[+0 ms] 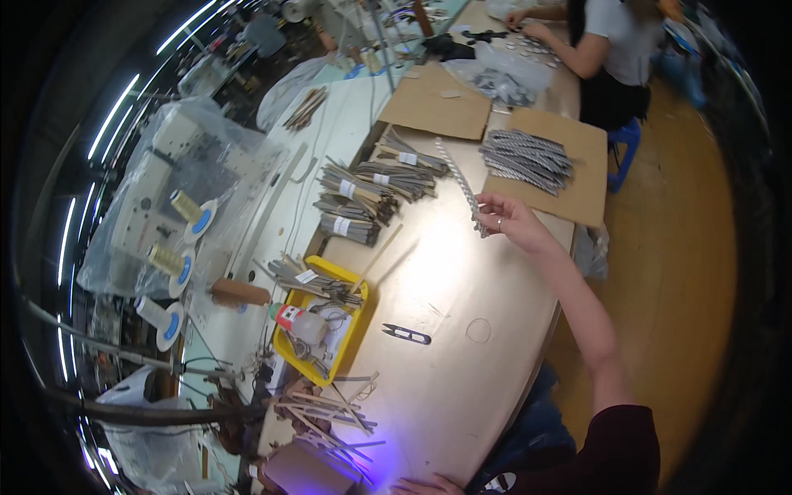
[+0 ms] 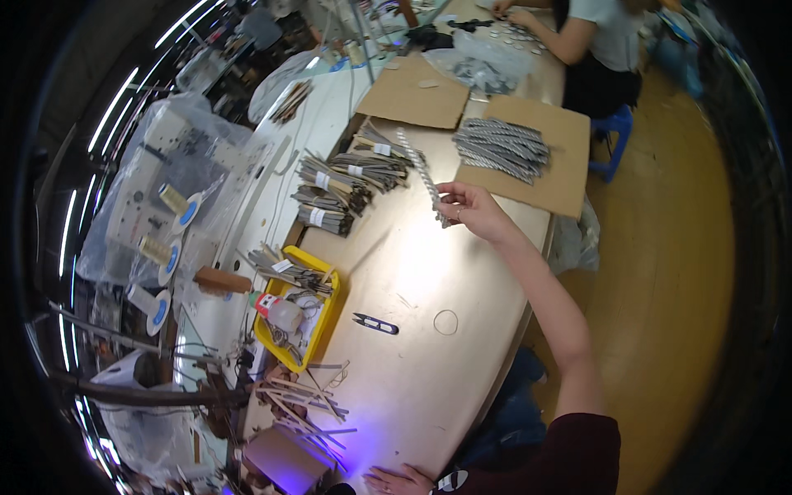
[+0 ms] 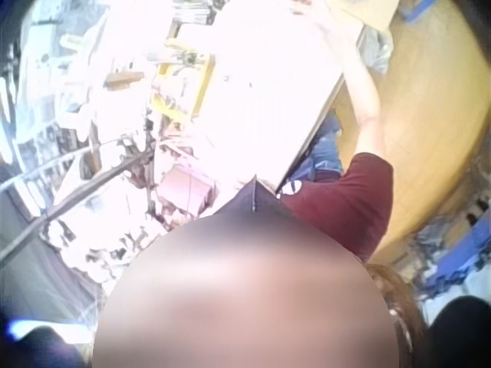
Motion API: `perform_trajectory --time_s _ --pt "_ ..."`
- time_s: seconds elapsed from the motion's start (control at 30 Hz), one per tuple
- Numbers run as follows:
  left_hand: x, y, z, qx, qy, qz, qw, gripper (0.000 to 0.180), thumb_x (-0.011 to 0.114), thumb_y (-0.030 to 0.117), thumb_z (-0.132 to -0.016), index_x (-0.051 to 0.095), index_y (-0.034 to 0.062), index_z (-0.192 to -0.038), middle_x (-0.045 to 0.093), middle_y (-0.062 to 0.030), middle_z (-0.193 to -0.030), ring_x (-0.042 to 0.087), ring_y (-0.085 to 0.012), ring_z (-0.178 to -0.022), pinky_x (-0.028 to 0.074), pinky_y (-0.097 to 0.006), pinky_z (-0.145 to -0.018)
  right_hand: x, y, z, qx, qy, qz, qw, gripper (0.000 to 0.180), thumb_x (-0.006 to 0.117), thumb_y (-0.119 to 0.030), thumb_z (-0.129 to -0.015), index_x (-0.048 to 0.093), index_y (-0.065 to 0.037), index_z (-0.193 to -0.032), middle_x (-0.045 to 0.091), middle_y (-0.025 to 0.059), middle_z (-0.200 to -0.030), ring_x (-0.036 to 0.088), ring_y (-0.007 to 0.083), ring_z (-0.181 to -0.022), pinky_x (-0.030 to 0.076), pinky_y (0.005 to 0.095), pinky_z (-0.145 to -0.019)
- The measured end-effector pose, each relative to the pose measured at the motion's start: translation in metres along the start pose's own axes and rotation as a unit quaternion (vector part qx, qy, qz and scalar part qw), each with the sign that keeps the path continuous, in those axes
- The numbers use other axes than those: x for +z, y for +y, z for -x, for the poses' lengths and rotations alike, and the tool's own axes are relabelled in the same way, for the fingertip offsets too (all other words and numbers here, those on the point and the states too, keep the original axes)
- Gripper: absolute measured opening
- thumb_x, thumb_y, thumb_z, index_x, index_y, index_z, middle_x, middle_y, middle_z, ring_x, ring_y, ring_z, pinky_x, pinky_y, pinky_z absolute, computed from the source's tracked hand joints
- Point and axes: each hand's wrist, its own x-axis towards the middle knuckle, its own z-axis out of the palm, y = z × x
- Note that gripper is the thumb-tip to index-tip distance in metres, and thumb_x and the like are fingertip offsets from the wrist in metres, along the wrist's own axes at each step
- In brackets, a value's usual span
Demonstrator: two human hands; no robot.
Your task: The person assembles a leather item by wrapping a cylindrical form with strips of brown leather and securing them with a braided cord. They use a UV lamp to cure adhesive applied to the cord and form, then trim excess cord with scissors. The process involves repeated wrapping, gluing, and trimming steps.
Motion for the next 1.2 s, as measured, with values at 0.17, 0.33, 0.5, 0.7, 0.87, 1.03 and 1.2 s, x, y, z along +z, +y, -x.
perform_trajectory --time_s 0.17,0.33,0.5,0.7,0.87,1.03,1.2 --pt "0.0 0.0 0.005 0.011 -0.023 0.013 1.0 0.077 0.053 0.04 -0.088 0.027 -0.0015 -0.147 0.016 -0.0291 -0.154 0.011 -0.0471 -0.143 0.005 -0.059 -0.115 0.042 -0.024 0.057 -0.006 0.009 0.025 1.0 0.038 0.064 -0.011 -0.092 0.054 0.0 -0.127 0.06 0.0037 -0.098 0.067 0.0144 -0.086 0.054 0.0263 -0.075" --pt "-0.005 -0.007 0.008 -0.014 -0.053 0.038 0.998 0.076 0.055 0.039 -0.087 0.028 0.0006 -0.148 0.015 -0.0289 -0.154 0.01 -0.0478 -0.143 0.004 -0.06 -0.114 0.087 -0.025 0.064 -0.163 0.087 0.09 0.979 0.035 0.063 -0.006 -0.091 0.055 0.0 -0.125 0.059 0.0045 -0.098 0.064 0.0145 -0.082 0.053 0.0256 -0.07" --pt "-0.005 -0.013 0.008 -0.007 -0.041 0.065 0.997 0.073 0.058 0.034 -0.085 0.032 0.0072 -0.148 0.015 -0.0288 -0.155 0.008 -0.049 -0.143 0.003 -0.063 -0.113 0.102 -0.033 0.049 -0.484 0.285 0.345 0.752 0.027 0.064 -0.001 -0.089 0.065 -0.003 -0.116 0.06 0.0071 -0.096 0.058 0.0141 -0.073 0.05 0.027 -0.062" --pt "-0.001 -0.016 0.009 0.006 -0.022 0.084 0.996 0.07 0.056 0.037 -0.087 0.035 0.0053 -0.146 0.015 -0.0299 -0.154 0.006 -0.0505 -0.143 0.004 -0.062 -0.113 0.102 0.021 0.016 -0.425 0.297 0.517 0.681 0.031 0.065 -0.005 -0.086 0.07 -0.013 -0.116 0.058 0.0078 -0.109 0.06 0.0215 -0.082 0.051 0.0344 -0.068" --pt "0.003 -0.016 0.009 0.009 -0.013 0.095 0.995 0.071 0.055 0.04 -0.086 0.037 0.0032 -0.144 0.015 -0.0345 -0.152 0.006 -0.0547 -0.141 0.002 -0.066 -0.111 0.089 0.091 0.008 -0.068 0.131 0.699 0.7 0.058 0.043 -0.048 -0.097 0.045 -0.012 -0.142 0.027 0.0232 -0.153 0.023 0.0379 -0.142 0.022 0.0503 -0.113" --pt "0.008 -0.015 0.007 0.024 0.008 0.069 0.997 0.071 0.054 0.041 -0.087 0.037 0.0014 -0.143 0.013 -0.0347 -0.152 0.006 -0.055 -0.141 0.001 -0.066 -0.112 0.088 0.094 0.028 -0.15 0.172 0.658 0.718 0.069 0.053 -0.04 -0.095 0.025 -0.012 -0.152 0.021 0.0237 -0.155 0.02 0.0383 -0.143 0.022 0.0512 -0.114" --pt "0.007 -0.02 0.011 0.093 0.037 0.166 0.981 0.062 0.059 0.033 -0.086 0.044 0.0019 -0.137 0.018 -0.0341 -0.151 0.012 -0.0514 -0.141 0.007 -0.061 -0.114 0.079 0.097 0.084 -0.178 0.15 0.579 0.781 0.052 0.059 -0.031 -0.092 0.048 -0.007 -0.136 0.038 0.0235 -0.145 0.034 0.0377 -0.136 0.032 0.0463 -0.109"
